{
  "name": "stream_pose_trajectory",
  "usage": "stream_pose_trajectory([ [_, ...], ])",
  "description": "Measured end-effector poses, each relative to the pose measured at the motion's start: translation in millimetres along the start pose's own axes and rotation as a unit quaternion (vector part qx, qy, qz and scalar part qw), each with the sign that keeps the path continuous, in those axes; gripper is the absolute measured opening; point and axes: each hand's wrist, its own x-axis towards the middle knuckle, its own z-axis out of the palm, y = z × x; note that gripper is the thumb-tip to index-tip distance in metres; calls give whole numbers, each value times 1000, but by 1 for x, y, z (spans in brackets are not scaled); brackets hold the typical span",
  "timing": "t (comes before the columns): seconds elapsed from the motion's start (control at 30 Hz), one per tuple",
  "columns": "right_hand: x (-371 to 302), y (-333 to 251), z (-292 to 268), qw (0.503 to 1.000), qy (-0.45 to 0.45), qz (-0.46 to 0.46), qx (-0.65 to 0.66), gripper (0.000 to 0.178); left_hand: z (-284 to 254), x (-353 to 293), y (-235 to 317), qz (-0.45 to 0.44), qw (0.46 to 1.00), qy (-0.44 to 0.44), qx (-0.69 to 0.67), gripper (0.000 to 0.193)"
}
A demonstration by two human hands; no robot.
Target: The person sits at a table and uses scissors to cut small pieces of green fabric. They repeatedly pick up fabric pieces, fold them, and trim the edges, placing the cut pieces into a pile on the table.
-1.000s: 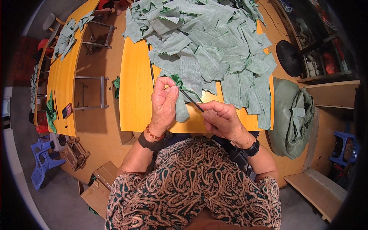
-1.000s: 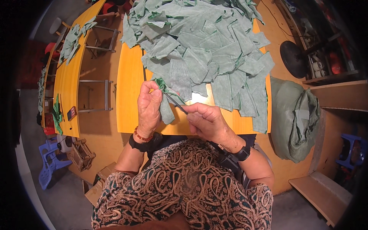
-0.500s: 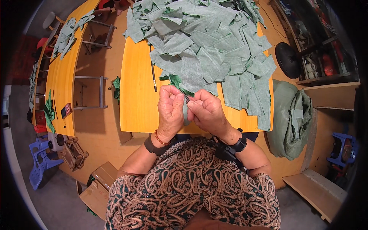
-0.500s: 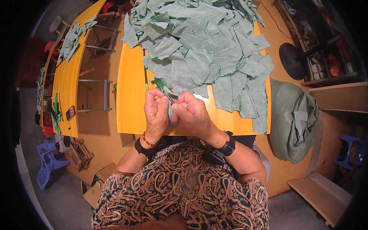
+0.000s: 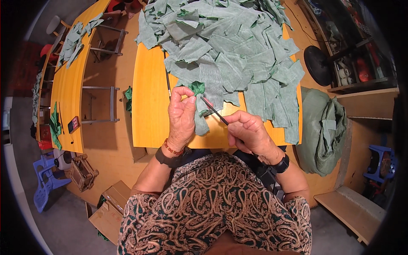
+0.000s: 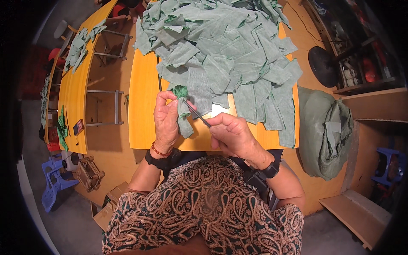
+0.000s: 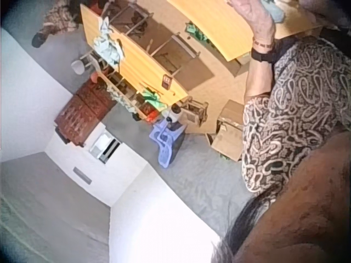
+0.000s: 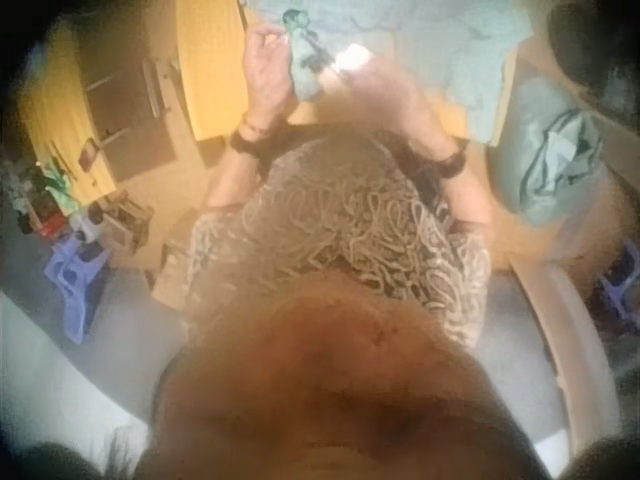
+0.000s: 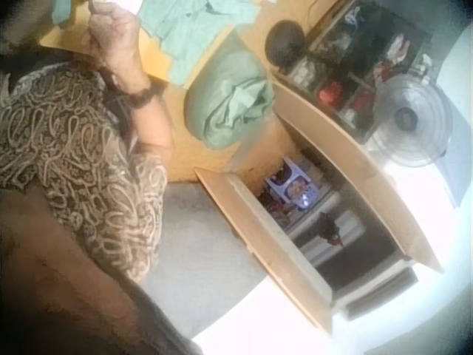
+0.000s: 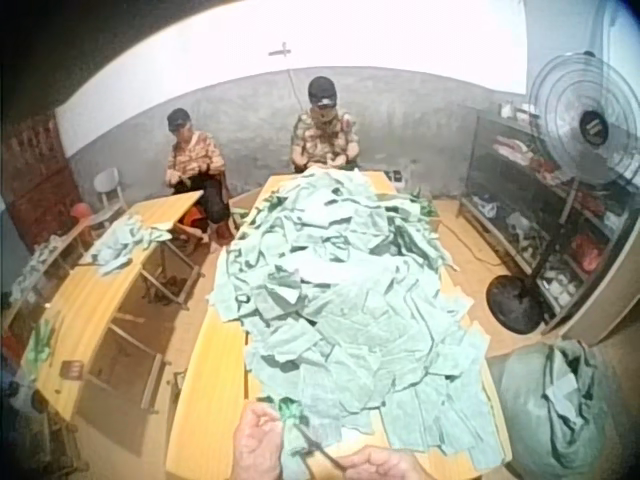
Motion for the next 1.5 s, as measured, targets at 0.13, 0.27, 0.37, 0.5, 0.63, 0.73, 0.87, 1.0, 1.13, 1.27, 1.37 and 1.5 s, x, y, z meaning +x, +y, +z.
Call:
stream_pose_trajectory([
  [0.13, 5, -1, 0, 1000, -21, 10, -11, 18, -4, -2, 2, 15, 999, -23, 27, 10],
  [0.27, 11, 6, 0, 1000, -15, 0, 10, 18, -16, -4, -2, 12, 991, -38, 130, 9],
  [0.37, 16, 8, 3, 1000, -12, -8, 24, 18, -5, -11, -5, 9, 988, -81, 131, 8],
  [0.5, 38, 33, 2, 997, -6, -75, 17, 18, 0, -17, -9, -19, 989, -84, 123, 12],
  [0.63, 54, 47, 22, 977, 40, -209, 5, 17, 0, -16, -12, -4, 996, -27, 80, 12],
  [0.73, 41, 20, 26, 993, 2, -104, 48, 19, 5, -16, -6, -17, 998, 42, -46, 13],
  [0.87, 14, 5, 14, 998, -25, -47, 19, 21, 4, -8, -1, -15, 995, 85, -56, 18],
  [1.0, -5, 9, 5, 998, -40, -37, 12, 23, 2, -4, -4, -1, 997, 75, -26, 18],
  [1.13, -4, 15, 3, 998, -45, -39, 7, 23, 5, -1, 1, -12, 997, 73, 25, 15],
  [1.27, 1, 9, 6, 1000, -8, -4, 19, 21, 4, -5, 0, -16, 999, 46, 7, 13],
  [1.37, 4, 14, 7, 1000, -2, -9, 26, 20, 2, -4, 1, -17, 999, 30, 2, 13],
  [1.5, 12, 15, 6, 999, 8, -18, 26, 19, 1, -9, -1, -71, 997, -13, -15, 11],
])
